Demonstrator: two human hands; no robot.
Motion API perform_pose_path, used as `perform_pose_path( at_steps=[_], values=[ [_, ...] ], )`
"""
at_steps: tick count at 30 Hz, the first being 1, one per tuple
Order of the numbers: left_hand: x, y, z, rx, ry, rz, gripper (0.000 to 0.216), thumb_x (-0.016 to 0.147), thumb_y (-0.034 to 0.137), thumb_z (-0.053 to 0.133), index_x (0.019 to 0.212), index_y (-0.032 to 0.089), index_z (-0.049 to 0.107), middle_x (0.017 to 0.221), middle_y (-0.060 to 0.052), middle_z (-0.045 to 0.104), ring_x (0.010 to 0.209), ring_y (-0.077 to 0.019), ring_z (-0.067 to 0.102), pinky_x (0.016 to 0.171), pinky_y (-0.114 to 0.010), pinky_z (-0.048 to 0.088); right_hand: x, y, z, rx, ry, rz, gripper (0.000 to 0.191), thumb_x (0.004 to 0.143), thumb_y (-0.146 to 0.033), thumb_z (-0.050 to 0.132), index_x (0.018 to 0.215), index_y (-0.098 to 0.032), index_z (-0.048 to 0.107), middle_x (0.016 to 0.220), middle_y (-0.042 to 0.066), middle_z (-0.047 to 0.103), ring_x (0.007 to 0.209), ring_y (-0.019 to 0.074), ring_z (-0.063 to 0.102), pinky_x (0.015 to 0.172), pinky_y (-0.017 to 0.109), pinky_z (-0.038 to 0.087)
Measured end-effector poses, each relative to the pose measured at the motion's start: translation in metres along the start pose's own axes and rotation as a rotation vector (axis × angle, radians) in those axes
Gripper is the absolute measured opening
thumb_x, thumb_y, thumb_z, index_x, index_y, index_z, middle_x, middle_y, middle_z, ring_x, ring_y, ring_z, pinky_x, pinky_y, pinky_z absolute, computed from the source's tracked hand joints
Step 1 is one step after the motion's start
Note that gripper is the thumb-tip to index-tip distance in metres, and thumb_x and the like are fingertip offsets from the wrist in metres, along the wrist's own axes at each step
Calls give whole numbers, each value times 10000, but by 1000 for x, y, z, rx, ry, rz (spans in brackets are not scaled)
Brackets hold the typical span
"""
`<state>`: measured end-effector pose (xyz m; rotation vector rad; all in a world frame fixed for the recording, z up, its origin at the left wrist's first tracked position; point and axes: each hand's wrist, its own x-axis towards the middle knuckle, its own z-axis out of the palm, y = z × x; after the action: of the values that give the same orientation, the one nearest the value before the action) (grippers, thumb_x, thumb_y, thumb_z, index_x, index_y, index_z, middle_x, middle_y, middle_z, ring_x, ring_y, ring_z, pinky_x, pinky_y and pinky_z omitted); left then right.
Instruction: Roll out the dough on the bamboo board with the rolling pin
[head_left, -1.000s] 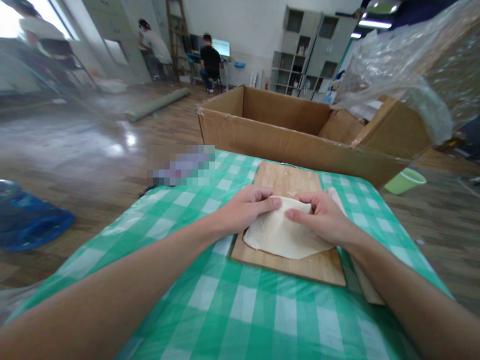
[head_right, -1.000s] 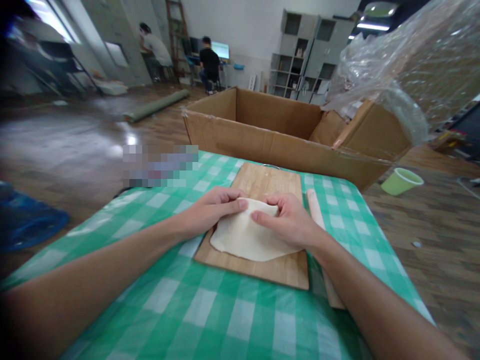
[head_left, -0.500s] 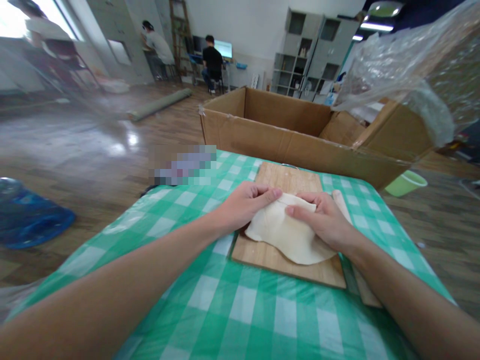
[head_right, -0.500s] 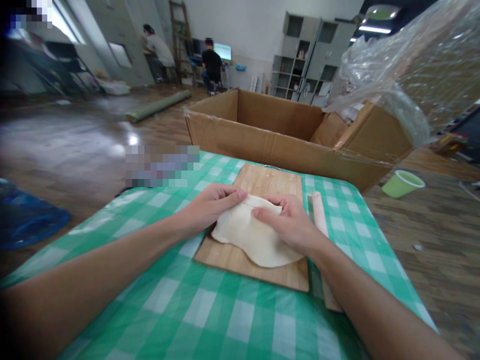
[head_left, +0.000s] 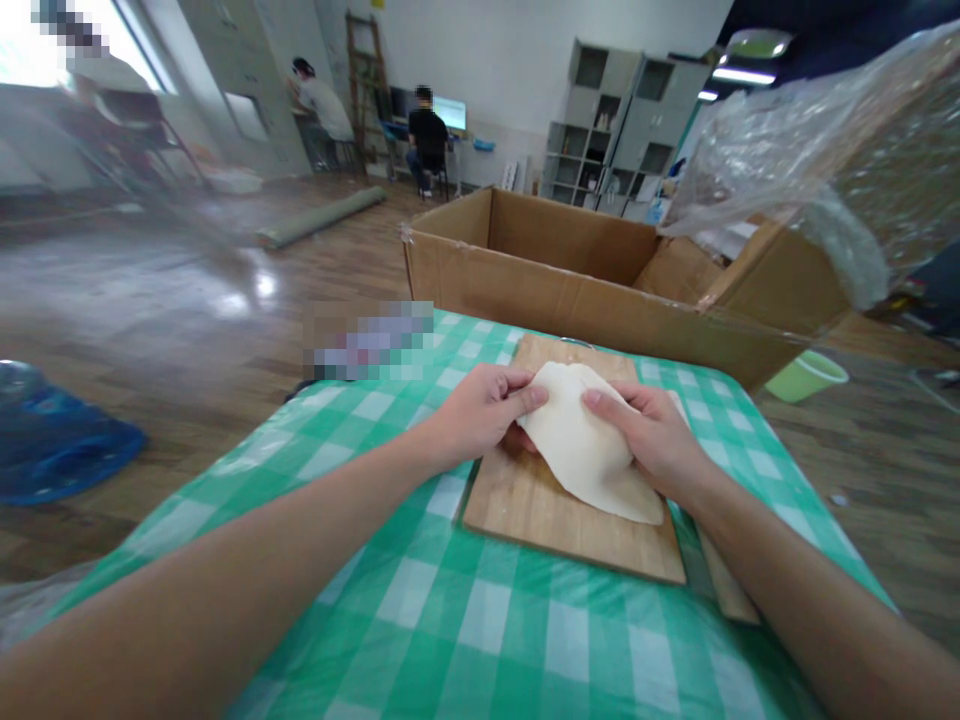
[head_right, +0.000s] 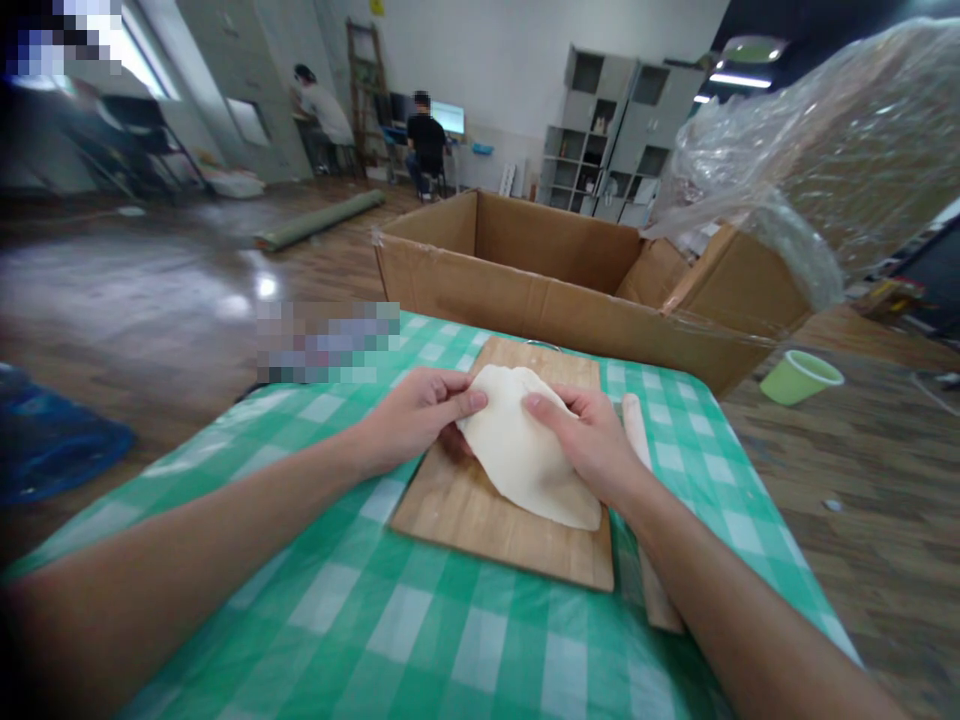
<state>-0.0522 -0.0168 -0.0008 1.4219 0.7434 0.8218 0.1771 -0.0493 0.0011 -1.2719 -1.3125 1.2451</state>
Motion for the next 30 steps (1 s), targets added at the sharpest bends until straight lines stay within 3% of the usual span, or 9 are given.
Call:
perform_pose_path(
  at_steps=[5, 9, 14, 17, 19, 22, 25, 30],
  values=[
    [-1, 0, 1, 38, 93, -12, 385, 928, 520, 717, 923, 136, 743, 701, -39, 738, 511, -126, 642, 450, -196, 456, 0, -1, 0, 76, -15, 4, 430, 798, -546, 864, 1018, -177, 837, 827, 56, 794, 621, 163, 649, 518, 244, 448],
    [1, -5, 2, 51, 185, 40, 396, 915, 524, 730, 877, 130, 755, 710, -30, 722, 545, -105, 601, 493, -195, 431, 0, -4, 2, 153, -82, 94, 354, 791, -488, 870, 924, -163, 830, 794, 67, 790, 612, 160, 656, 523, 241, 465],
    [-1, -1, 4, -117, 72, 39, 498, 867, 562, 778, 1106, 126, 772, 928, -89, 781, 709, -163, 681, 593, -238, 487, -7, -13, 9, 235, -183, 175, 333, 775, -465, 860, 891, -158, 800, 895, 119, 816, 716, 224, 728, 612, 293, 553],
    [-2, 1, 5, 37, 47, 56, 469, 904, 568, 738, 1082, 136, 774, 911, -79, 767, 708, -153, 657, 577, -225, 453, -10, -12, 15, 228, -217, 168, 365, 833, -502, 825, 984, -171, 801, 945, 108, 822, 727, 213, 735, 622, 287, 561],
    [-2, -1, 5, 152, 89, 98, 422, 934, 530, 709, 1127, 158, 761, 931, -63, 761, 735, -149, 648, 588, -219, 453, -10, -9, 17, 196, -191, 134, 378, 849, -515, 824, 1038, -188, 801, 952, 84, 823, 710, 190, 727, 606, 267, 550],
    [1, -5, 6, 104, 120, 145, 369, 959, 436, 672, 1202, 161, 717, 1000, -69, 765, 840, -171, 683, 686, -241, 518, -6, -3, 15, 144, -100, 53, 413, 837, -545, 835, 1064, -202, 802, 923, 60, 821, 687, 186, 720, 606, 273, 551],
    [4, -8, 6, 13, 64, 107, 309, 949, 385, 664, 1128, 140, 721, 966, -80, 773, 840, -187, 709, 720, -271, 548, -2, 1, 12, 120, -56, 5, 438, 828, -581, 829, 1055, -208, 802, 900, 54, 819, 673, 196, 720, 616, 295, 558],
    [3, -12, 7, 56, 67, 33, 293, 930, 426, 682, 973, 143, 744, 845, -67, 761, 682, -168, 684, 589, -247, 492, -3, 2, 10, 53, -73, -7, 440, 784, -565, 873, 1040, -214, 805, 931, 56, 821, 716, 213, 738, 614, 297, 564]
  ],
)
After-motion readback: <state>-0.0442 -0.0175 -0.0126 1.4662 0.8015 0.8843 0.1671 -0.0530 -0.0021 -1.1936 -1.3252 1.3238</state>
